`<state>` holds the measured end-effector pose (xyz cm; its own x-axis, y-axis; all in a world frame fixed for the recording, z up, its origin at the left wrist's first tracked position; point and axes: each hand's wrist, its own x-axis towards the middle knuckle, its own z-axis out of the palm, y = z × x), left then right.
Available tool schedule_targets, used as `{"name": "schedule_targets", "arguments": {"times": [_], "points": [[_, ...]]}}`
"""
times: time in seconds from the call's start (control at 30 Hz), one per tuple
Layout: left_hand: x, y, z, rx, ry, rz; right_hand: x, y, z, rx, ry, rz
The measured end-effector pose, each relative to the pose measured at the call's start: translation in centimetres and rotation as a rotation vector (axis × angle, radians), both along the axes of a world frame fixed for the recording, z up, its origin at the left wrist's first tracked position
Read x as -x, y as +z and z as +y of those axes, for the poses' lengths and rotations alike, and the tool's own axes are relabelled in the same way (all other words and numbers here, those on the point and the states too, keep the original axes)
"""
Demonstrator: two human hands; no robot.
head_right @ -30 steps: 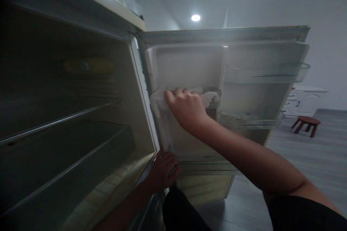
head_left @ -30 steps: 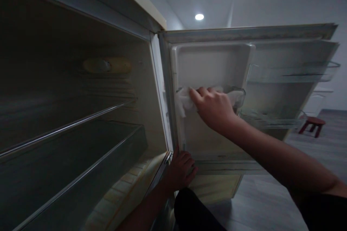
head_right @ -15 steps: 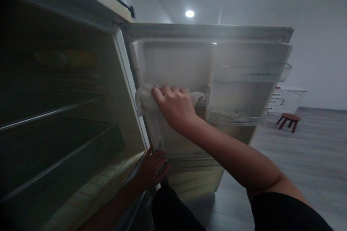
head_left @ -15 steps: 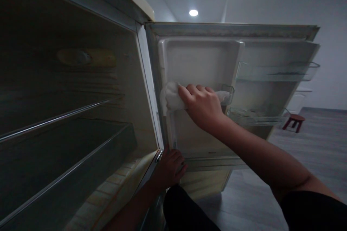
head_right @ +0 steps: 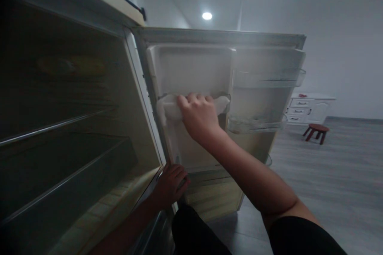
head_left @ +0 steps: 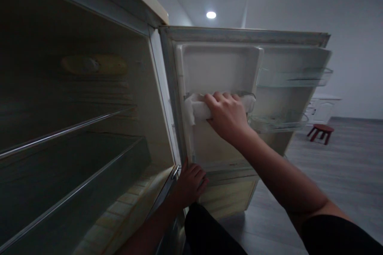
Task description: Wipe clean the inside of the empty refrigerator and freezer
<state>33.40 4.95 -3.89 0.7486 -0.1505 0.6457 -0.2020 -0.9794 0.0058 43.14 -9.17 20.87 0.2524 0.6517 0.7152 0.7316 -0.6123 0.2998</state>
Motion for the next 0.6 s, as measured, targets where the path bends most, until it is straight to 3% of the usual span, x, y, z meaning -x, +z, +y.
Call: {"name": "schedule_targets", "arguments": {"times": [0.17,0.27,0.5,0.6], "points": [[0.5,-0.2,0.5,0.038,-0.029,-0.018,2.3,0.0,4.1,0.009,0.072,-0.047],[0.6,-0.2,0.8,0.053,-0.042,-0.035,1.8,-0.2,4.1,0.019,0.107,-0.090],[0.6,0.0,0.5,0.048,-0.033,-0.019,-3.4,-0.2,-3.7,0.038,0.040,-0.098],[0.4,0.3,0.1,0.037,-0.032,-0.014,-5.2,0.1,-6.2,0.074,0.102,-0.066]]}}
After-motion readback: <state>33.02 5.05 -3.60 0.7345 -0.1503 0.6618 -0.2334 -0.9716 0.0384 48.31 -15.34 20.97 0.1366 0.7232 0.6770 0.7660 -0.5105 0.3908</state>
